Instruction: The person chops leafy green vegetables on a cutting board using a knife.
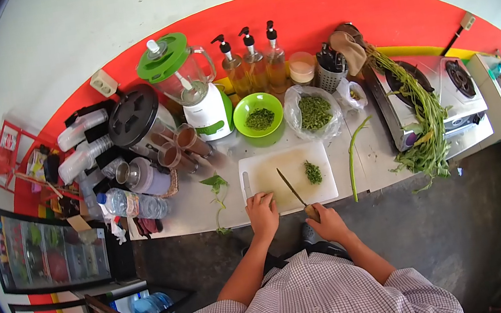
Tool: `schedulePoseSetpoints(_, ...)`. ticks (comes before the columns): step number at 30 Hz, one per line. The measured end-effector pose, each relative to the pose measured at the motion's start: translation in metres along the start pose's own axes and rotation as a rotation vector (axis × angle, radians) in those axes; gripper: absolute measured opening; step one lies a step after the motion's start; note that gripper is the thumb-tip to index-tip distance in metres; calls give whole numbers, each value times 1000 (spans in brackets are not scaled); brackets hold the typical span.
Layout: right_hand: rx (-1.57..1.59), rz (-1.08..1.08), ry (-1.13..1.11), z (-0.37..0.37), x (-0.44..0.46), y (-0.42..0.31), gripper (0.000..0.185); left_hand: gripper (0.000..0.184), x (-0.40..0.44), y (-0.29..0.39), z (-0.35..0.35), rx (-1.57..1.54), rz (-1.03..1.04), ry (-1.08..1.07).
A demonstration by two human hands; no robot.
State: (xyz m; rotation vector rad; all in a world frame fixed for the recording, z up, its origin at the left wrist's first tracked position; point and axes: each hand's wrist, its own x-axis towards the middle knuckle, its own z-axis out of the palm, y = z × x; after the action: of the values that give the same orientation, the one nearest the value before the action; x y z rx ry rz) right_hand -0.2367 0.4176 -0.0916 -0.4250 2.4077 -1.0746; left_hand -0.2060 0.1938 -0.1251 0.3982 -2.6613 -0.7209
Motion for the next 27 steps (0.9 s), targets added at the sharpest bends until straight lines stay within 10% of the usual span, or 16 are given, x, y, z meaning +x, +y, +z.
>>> schedulePoseSetpoints(11,-48,63,121,6,-13,-1,50,37,25,2,11,-294,324,-257)
schedulePoseSetpoints(27,-168,13,-31,12,11,-7,49,17,20,11,30,-362,305,-57)
